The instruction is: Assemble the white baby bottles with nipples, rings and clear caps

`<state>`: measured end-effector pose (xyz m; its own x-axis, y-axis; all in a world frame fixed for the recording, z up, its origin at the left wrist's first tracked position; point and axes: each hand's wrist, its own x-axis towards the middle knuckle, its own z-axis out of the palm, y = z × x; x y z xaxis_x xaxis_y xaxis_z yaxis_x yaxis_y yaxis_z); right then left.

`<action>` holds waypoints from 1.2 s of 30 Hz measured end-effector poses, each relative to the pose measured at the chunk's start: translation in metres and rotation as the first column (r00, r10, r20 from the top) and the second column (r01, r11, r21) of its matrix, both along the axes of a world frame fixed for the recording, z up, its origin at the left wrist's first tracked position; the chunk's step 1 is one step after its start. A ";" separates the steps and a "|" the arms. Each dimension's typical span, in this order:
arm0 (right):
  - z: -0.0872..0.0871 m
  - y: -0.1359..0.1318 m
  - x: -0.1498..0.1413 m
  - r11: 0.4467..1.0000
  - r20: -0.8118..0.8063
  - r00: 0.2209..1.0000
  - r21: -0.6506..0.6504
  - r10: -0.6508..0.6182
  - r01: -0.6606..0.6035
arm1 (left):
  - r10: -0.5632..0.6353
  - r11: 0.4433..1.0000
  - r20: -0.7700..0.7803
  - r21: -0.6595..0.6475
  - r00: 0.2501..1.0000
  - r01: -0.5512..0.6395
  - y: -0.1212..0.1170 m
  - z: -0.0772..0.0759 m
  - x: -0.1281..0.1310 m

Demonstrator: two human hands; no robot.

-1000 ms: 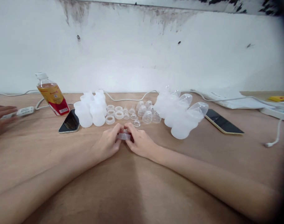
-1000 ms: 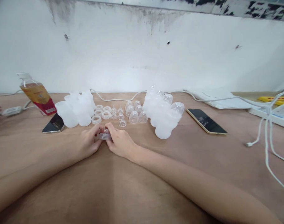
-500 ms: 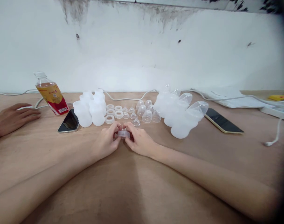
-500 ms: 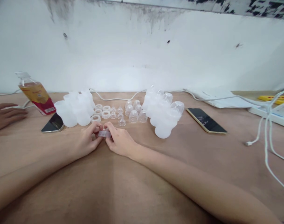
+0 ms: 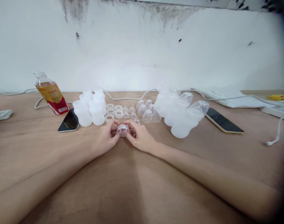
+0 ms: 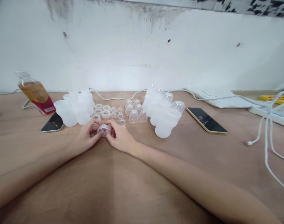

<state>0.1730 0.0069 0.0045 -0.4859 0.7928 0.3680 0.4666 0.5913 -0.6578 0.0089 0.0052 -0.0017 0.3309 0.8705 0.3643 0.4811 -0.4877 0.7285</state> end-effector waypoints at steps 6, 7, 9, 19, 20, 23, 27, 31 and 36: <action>0.002 -0.003 -0.001 0.999 0.045 0.999 0.038 -0.028 0.026 | 0.077 0.990 -0.130 0.127 0.989 -0.061 -0.005 0.000 0.003; 0.002 -0.003 -0.001 0.999 0.050 0.998 0.040 -0.036 0.034 | 0.081 0.989 -0.139 0.131 0.987 -0.063 -0.005 0.000 0.004; 0.001 -0.003 -0.002 0.998 0.056 0.997 0.035 -0.052 0.050 | 0.081 0.989 -0.143 0.132 0.986 -0.062 -0.006 0.001 0.005; -0.001 -0.005 -0.001 0.990 0.095 0.994 0.136 -0.045 0.032 | 0.098 0.974 -0.272 0.222 0.957 -0.036 -0.011 0.004 0.003; -0.001 -0.005 -0.001 0.990 0.088 0.995 0.135 -0.044 0.032 | 0.104 0.972 -0.295 0.233 0.950 -0.034 -0.011 0.004 0.003; -0.001 -0.003 0.001 0.999 -0.015 1.000 0.051 -0.017 0.018 | 0.149 0.941 -0.369 0.337 0.917 -0.017 -0.013 0.009 -0.002; -0.003 0.004 0.004 0.975 -0.285 0.959 -0.218 -0.015 -0.049 | 0.365 0.763 -0.313 0.640 0.877 -0.090 -0.006 0.031 -0.018; -0.004 0.010 0.005 0.935 -0.474 0.880 -0.315 -0.004 -0.165 | 0.689 0.573 -0.247 0.761 0.681 -0.304 0.014 0.053 -0.044; -0.001 0.009 0.004 0.910 -0.521 0.854 -0.361 -0.015 -0.204 | 0.705 0.604 -0.377 0.764 0.601 -0.229 0.031 0.055 -0.065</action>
<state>0.1768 0.0163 0.0037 -0.4001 0.8813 0.2514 -0.0377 0.2583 -0.9653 -0.0559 0.0362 0.0531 0.2786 0.6231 0.7308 0.9586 -0.2268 -0.1720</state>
